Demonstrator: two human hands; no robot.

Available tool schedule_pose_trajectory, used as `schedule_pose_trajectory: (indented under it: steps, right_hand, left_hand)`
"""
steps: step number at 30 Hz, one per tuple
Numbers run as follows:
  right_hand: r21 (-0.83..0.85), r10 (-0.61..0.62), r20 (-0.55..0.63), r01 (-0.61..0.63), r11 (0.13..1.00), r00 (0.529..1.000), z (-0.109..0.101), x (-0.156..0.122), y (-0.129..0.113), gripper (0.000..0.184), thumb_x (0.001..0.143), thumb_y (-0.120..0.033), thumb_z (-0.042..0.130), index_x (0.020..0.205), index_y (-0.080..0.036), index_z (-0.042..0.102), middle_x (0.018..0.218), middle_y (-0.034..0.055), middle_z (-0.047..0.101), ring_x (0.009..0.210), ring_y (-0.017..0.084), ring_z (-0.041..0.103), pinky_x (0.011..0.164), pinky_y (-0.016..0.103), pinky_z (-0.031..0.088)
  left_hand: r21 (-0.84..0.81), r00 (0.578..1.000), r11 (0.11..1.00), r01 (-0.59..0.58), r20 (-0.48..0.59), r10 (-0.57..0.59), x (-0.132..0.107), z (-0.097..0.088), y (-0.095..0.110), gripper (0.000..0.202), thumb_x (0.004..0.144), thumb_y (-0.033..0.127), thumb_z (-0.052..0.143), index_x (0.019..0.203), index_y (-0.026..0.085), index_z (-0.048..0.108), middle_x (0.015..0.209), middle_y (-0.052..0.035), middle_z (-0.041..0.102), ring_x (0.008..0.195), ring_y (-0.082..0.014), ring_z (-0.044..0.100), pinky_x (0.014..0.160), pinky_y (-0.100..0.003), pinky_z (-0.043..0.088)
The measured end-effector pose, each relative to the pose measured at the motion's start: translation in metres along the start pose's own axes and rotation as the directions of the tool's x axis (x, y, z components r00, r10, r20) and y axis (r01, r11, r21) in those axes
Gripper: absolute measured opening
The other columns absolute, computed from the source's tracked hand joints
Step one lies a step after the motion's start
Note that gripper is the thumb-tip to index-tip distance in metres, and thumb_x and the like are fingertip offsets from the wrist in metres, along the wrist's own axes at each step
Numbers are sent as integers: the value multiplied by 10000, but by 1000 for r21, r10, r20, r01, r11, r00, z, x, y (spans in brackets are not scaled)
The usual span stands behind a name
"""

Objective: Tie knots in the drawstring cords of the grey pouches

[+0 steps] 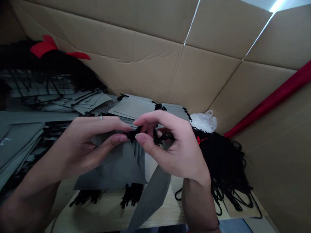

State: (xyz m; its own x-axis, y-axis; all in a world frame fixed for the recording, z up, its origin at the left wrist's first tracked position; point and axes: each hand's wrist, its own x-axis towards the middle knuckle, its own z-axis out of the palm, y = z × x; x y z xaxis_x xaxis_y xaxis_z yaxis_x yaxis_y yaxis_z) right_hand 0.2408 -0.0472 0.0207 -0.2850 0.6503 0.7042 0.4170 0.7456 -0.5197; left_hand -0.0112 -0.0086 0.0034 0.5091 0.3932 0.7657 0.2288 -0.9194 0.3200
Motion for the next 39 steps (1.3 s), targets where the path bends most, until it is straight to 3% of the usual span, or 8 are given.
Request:
schedule_pose_trajectory:
  steps: [5, 13, 15, 19, 24, 29, 34, 39]
  right_hand:
    - [33, 59, 14, -59, 998, 998, 1, 2, 0, 80, 1044, -178, 839, 1003, -235, 799, 863, -23, 794, 693, 117, 704, 588, 221, 565]
    - [97, 139, 30, -142, 985, 990, -2, 0, -1, 100, 1074, -234, 844, 998, -228, 780, 954, 27, 815, 795, 142, 737, 597, 230, 547]
    - [130, 125, 67, -133, 983, 990, -2, 0, -1, 84, 1055, -218, 871, 1073, -235, 791, 1006, 27, 825, 815, 143, 747, 633, 239, 574]
    - [175, 29, 162, -58, 983, 986, 2, 0, 3, 388, 919, -149, 1007, 1233, -262, 808, 1092, -2, 840, 765, 115, 716, 646, 245, 583]
    - [107, -10, 143, -6, 994, 990, 6, 0, 6, 191, 984, -155, 938, 1082, -252, 806, 846, -68, 754, 649, 73, 624, 590, 227, 510]
    - [95, 6, 104, -16, 995, 995, 7, -2, 3, 218, 935, -91, 901, 1023, -263, 801, 788, -81, 737, 600, 73, 603, 545, 231, 491]
    - [176, 18, 85, -33, 984, 996, 8, -1, 0, 209, 933, -117, 926, 997, -281, 814, 776, -35, 760, 597, 132, 643, 501, 298, 514]
    - [141, 15, 95, -29, 990, 995, 8, -1, 1, 169, 1003, -182, 934, 1099, -289, 844, 832, -33, 787, 608, 124, 617, 520, 308, 507]
  left_hand:
    - [14, 999, 1000, -24, 36, 24, -1, -4, 6, 166, 1185, 165, 647, 1173, 213, 805, 1012, -3, 867, 803, -122, 761, 717, -225, 566]
    - [25, 999, 1000, 13, 46, -14, -2, -6, 12, 172, 1165, 136, 655, 1149, 202, 813, 957, 17, 829, 789, -114, 730, 717, -217, 528]
    - [37, 998, 999, 17, 57, -19, -2, -7, 12, 170, 1168, 140, 652, 1133, 198, 808, 971, 14, 837, 814, -121, 742, 737, -222, 534]
    - [57, 996, 998, 34, 76, -38, -2, -5, 10, 143, 1166, 154, 660, 1156, 185, 800, 947, 18, 830, 789, -119, 735, 706, -222, 514]
    - [46, 996, 999, 24, 87, -27, -1, -4, 9, 187, 1140, 110, 624, 1090, 193, 784, 857, 25, 788, 707, -118, 684, 656, -235, 488]
    - [32, 994, 999, -11, 110, 7, -1, -13, 13, 259, 1080, 33, 576, 1012, 193, 768, 868, -3, 787, 719, -134, 700, 674, -260, 521]
    - [-86, 986, 996, -30, 159, 43, 2, -27, 9, 219, 1134, 124, 621, 971, 231, 720, 758, 40, 690, 609, -100, 575, 593, -242, 447]
    - [11, 994, 999, 42, 100, -43, 0, -30, 11, 202, 1153, 232, 671, 963, 228, 738, 719, 58, 703, 559, -78, 531, 543, -236, 390]
